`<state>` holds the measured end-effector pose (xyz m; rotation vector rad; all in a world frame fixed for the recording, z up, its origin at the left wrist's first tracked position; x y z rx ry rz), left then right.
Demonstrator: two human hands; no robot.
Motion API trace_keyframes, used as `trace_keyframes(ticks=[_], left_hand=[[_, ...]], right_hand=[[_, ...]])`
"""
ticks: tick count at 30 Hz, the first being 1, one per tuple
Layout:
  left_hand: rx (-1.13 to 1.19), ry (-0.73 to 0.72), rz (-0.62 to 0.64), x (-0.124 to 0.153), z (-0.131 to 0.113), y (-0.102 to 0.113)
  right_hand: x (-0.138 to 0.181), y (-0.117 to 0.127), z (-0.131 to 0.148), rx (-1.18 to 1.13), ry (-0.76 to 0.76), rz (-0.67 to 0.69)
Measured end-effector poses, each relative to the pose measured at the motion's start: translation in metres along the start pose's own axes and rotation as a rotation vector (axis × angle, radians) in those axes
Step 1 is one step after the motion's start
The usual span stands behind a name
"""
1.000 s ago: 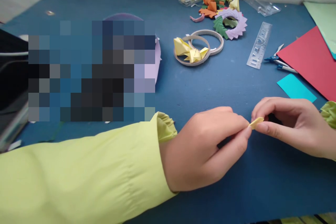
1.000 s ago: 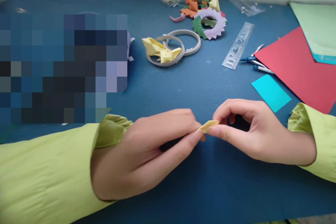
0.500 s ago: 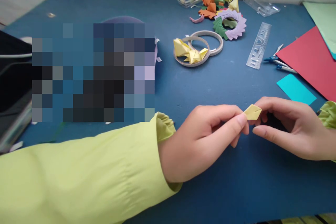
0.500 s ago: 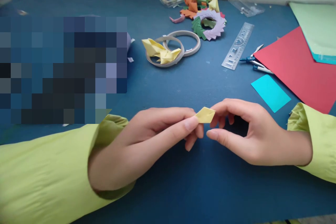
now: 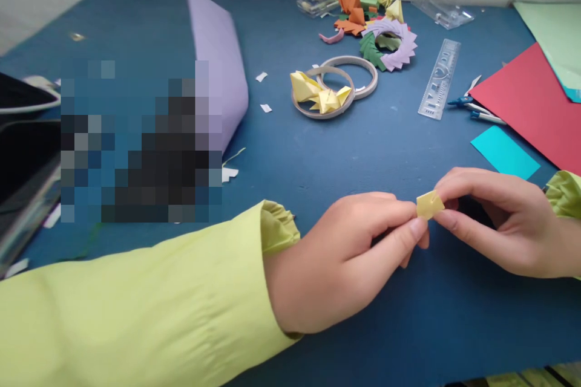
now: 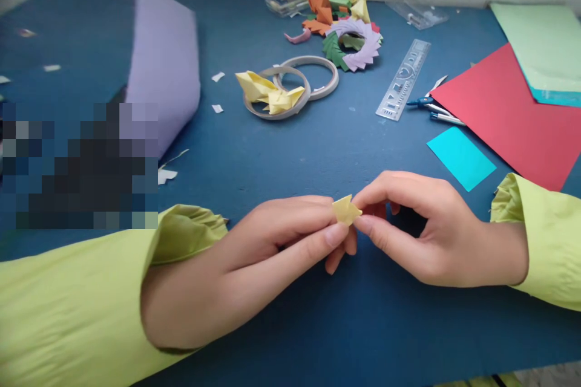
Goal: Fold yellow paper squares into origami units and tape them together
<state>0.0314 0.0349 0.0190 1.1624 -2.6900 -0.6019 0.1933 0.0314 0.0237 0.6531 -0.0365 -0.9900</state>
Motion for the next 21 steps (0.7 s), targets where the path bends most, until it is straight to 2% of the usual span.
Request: trace_keyframes(ticks=[2, 5, 7, 10, 12, 16, 21], left_hand=[[-0.112, -0.065, -0.068, 0.003, -0.001, -0.001], [-0.344, -0.169, -0.302, 0.010, -0.003, 0.000], [-0.514, -0.278, -0.358, 0.014, -0.006, -0.001], [-0.688, -0.415, -0.262, 0.013, -0.007, -0.007], [-0.740, -0.443, -0.205, 0.010, -0.006, -0.008], [-0.758, -0.517, -0.100, 0.008, -0.005, -0.011], [-0.744, -0.561, -0.068, 0.009, -0.007, -0.011]], right_hand=[[0.001, 0.000, 0.001, 0.029, 0.022, -0.025], [0.002, 0.000, 0.001, 0.085, 0.021, -0.058], [0.003, 0.000, 0.001, 0.107, 0.020, -0.060], [0.003, -0.001, 0.002, 0.137, 0.041, -0.033], [0.004, -0.003, 0.002, 0.172, 0.076, 0.009], [0.005, -0.005, 0.005, 0.254, 0.252, 0.098], [0.005, -0.005, 0.004, 0.363, 0.381, 0.170]])
Point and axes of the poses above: each hand's wrist, its own x-axis away from the middle knuckle, its own y-axis out of the back of the hand, z = x × y, the point moved 3 cm from there along -x, towards the middle knuckle, and after that the axes turned 3 degrees about x, right-handed, at the moved point
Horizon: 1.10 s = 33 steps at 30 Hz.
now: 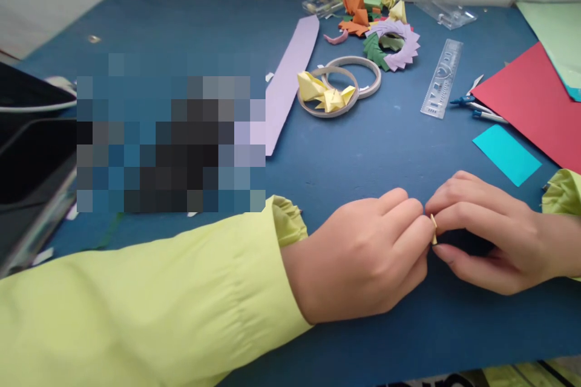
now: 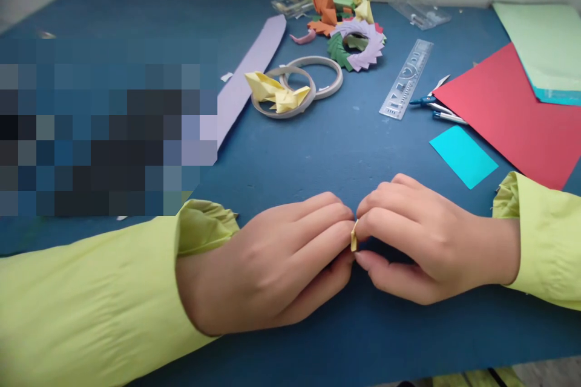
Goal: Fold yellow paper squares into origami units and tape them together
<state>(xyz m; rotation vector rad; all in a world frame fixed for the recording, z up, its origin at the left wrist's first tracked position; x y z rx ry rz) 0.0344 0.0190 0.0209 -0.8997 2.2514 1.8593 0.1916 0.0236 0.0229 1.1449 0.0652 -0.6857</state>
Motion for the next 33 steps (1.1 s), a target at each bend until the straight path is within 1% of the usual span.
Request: trace_keyframes(ticks=[6, 8, 12, 14, 17, 20, 22, 24, 25, 26, 27, 28, 29, 30, 32, 33], left_hand=[[-0.017, -0.001, 0.045, -0.003, 0.000, -0.001], [-0.039, 0.003, 0.041, -0.003, 0.000, -0.003], [-0.086, 0.000, 0.013, -0.002, -0.003, -0.004], [-0.103, -0.001, 0.000, -0.003, -0.005, -0.004], [-0.108, 0.011, -0.012, -0.004, -0.006, -0.003], [-0.069, 0.042, -0.022, -0.004, -0.005, -0.002], [-0.039, 0.066, -0.028, -0.003, -0.004, -0.002], [-0.016, 0.091, -0.029, -0.003, -0.004, -0.002], [-0.004, 0.105, -0.030, -0.002, -0.004, -0.002], [0.013, 0.119, -0.035, -0.002, -0.004, -0.002], [0.033, 0.134, -0.045, -0.002, -0.004, -0.002], [0.057, 0.150, -0.053, -0.002, -0.004, -0.001], [0.088, 0.164, -0.059, -0.002, -0.004, 0.000], [0.128, 0.175, -0.060, -0.002, -0.003, 0.001], [0.243, 0.202, -0.056, -0.003, -0.001, 0.003], [0.308, 0.222, -0.059, -0.003, 0.001, 0.004]], right_hand=[[0.000, 0.000, -0.002, 0.145, 0.051, 0.002], [0.001, -0.001, -0.001, 0.261, 0.072, -0.011], [0.004, 0.000, 0.005, 0.552, 0.196, -0.080], [0.006, 0.001, 0.008, 0.708, 0.231, -0.102], [0.008, 0.001, 0.017, 0.905, 0.267, -0.104], [0.011, -0.006, 0.032, 1.026, 0.321, -0.090], [0.011, -0.009, 0.038, 1.091, 0.144, -0.061], [0.010, -0.006, 0.039, 1.057, -0.030, -0.112], [0.009, -0.003, 0.037, 0.995, -0.077, -0.139], [0.008, -0.001, 0.034, 0.899, -0.054, -0.130], [0.007, 0.001, 0.030, 0.781, 0.044, -0.083], [0.006, 0.002, 0.027, 0.661, 0.177, -0.010], [0.005, 0.004, 0.022, 0.596, 0.202, 0.008], [0.005, 0.009, 0.018, 0.543, 0.241, -0.065], [0.004, 0.012, 0.007, 0.422, 0.060, -0.112], [0.003, 0.012, 0.002, 0.307, -0.072, -0.095]])
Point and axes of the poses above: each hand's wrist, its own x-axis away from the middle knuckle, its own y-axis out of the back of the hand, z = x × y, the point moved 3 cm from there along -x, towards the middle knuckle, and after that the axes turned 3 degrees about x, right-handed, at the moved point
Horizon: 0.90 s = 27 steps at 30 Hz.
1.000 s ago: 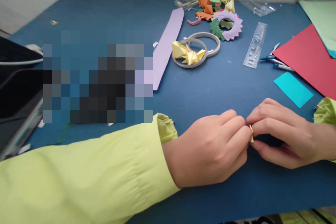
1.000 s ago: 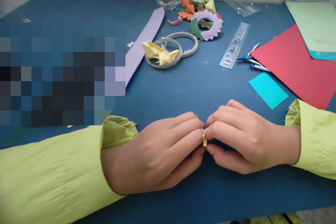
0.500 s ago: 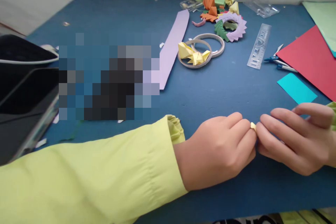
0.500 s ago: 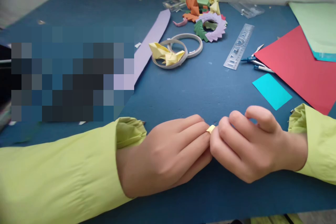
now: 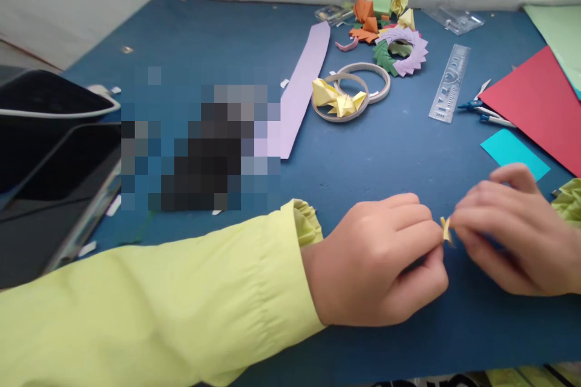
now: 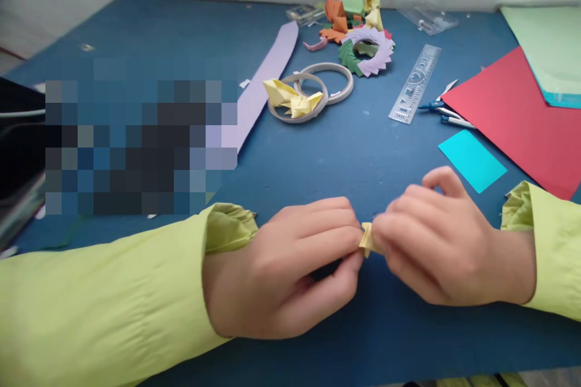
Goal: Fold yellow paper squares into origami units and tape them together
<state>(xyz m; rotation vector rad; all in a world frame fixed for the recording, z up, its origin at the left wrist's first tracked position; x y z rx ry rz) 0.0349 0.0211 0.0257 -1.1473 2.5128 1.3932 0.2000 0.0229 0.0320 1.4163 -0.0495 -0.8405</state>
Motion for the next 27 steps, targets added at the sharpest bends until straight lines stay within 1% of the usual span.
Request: trace_keyframes(ticks=[1, 3, 5, 7, 11, 14, 21, 27], left_hand=[[0.064, 0.030, -0.002, -0.001, 0.001, 0.002], [0.166, 0.096, -0.003, -0.002, 0.005, 0.004], [0.218, 0.141, 0.010, -0.003, 0.007, 0.005], [0.240, 0.152, 0.035, -0.004, 0.008, 0.005], [0.224, 0.130, 0.067, -0.004, 0.007, 0.004], [0.167, 0.110, 0.049, -0.003, 0.007, 0.004], [0.069, 0.038, 0.059, -0.001, 0.007, 0.003], [0.061, 0.041, 0.075, -0.003, 0.008, 0.003]], right_hand=[[0.000, -0.001, -0.003, -0.109, -0.103, -0.021], [-0.001, -0.004, -0.004, -0.317, -0.229, -0.016], [-0.003, -0.007, -0.003, -0.468, -0.262, 0.016], [-0.005, -0.009, -0.003, -0.550, -0.259, 0.048], [-0.007, -0.012, -0.005, -0.615, -0.265, 0.077], [-0.007, -0.014, -0.005, -0.645, -0.285, 0.105], [-0.007, -0.013, -0.005, -0.641, -0.270, 0.086], [-0.006, -0.014, -0.007, -0.646, -0.316, 0.081]])
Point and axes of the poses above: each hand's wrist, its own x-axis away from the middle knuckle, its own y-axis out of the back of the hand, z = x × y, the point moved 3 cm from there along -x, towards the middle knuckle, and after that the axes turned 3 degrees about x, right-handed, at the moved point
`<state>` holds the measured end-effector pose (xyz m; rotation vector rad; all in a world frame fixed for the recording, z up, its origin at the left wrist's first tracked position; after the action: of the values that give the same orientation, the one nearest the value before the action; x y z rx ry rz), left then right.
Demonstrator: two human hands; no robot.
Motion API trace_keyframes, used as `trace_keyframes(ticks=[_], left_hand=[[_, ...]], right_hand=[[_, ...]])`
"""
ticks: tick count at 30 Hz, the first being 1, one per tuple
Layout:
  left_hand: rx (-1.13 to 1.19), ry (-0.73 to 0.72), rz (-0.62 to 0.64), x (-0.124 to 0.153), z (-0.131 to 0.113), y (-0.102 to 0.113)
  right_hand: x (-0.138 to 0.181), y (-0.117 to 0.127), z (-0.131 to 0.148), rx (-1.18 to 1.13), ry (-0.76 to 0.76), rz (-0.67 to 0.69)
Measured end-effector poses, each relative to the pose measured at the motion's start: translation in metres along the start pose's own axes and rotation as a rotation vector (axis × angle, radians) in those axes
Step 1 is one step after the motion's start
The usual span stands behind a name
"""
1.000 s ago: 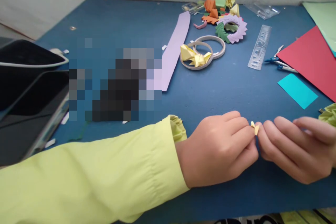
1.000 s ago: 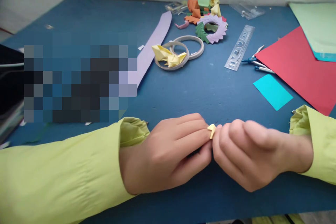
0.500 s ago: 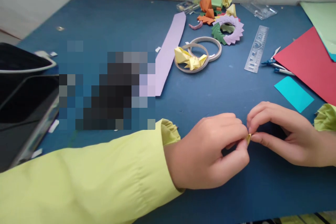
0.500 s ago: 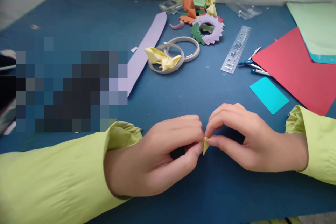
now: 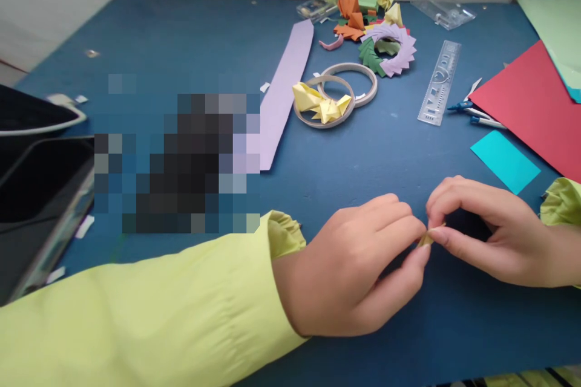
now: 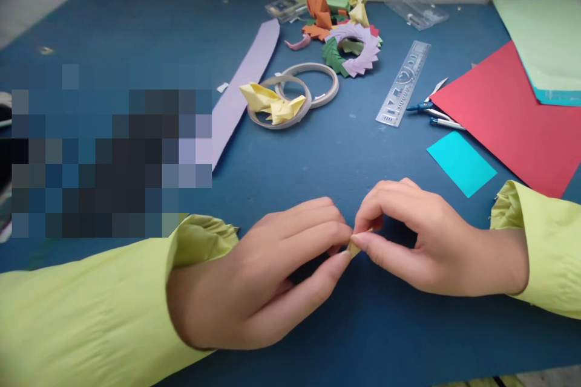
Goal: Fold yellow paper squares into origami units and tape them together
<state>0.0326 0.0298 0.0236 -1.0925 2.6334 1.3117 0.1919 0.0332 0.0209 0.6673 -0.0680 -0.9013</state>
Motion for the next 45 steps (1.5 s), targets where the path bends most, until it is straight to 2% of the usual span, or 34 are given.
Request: trace_keyframes(ticks=[5, 13, 17, 26, 28, 30, 32, 34, 38, 42, 45], left_hand=[[0.003, 0.009, -0.040, 0.002, 0.002, -0.001], [-0.027, 0.015, 0.005, 0.005, 0.001, -0.002], [-0.032, 0.071, -0.045, 0.004, 0.001, -0.002], [0.016, 0.041, -0.081, 0.005, 0.001, -0.001], [0.041, 0.101, -0.109, 0.005, 0.002, 0.002], [0.068, 0.150, -0.127, 0.005, 0.003, 0.004], [0.086, 0.151, -0.108, 0.005, 0.003, 0.005], [0.097, 0.114, -0.066, 0.004, 0.002, 0.005], [0.070, 0.044, -0.039, 0.003, 0.000, 0.003], [-0.013, 0.038, -0.064, 0.003, -0.001, 0.000], [-0.065, 0.061, -0.105, 0.003, -0.001, -0.001]], right_hand=[[0.000, 0.001, -0.001, -0.048, -0.044, -0.004], [0.000, 0.001, -0.003, -0.033, -0.064, -0.002], [0.001, 0.001, -0.006, -0.017, -0.073, -0.016], [0.003, 0.003, -0.003, -0.018, -0.094, -0.034], [0.005, 0.006, -0.001, 0.136, -0.012, -0.108], [0.007, 0.008, 0.003, 0.389, 0.184, -0.186], [0.008, 0.007, 0.007, 0.607, 0.380, -0.178], [0.007, 0.004, 0.008, 0.681, 0.460, -0.117], [0.003, 0.002, 0.007, 0.554, 0.413, -0.024], [0.002, 0.004, 0.005, 0.406, 0.304, -0.032], [0.002, 0.004, 0.005, 0.408, 0.289, -0.053]])
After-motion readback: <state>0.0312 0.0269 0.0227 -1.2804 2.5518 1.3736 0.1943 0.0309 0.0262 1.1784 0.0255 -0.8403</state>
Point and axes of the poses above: each hand's wrist, its own x-axis away from the middle knuckle, its own y-axis out of the back of the hand, z = x × y, the point moved 3 cm from there along -x, towards the middle knuckle, and after that the axes turned 3 degrees about x, right-handed, at the moved point
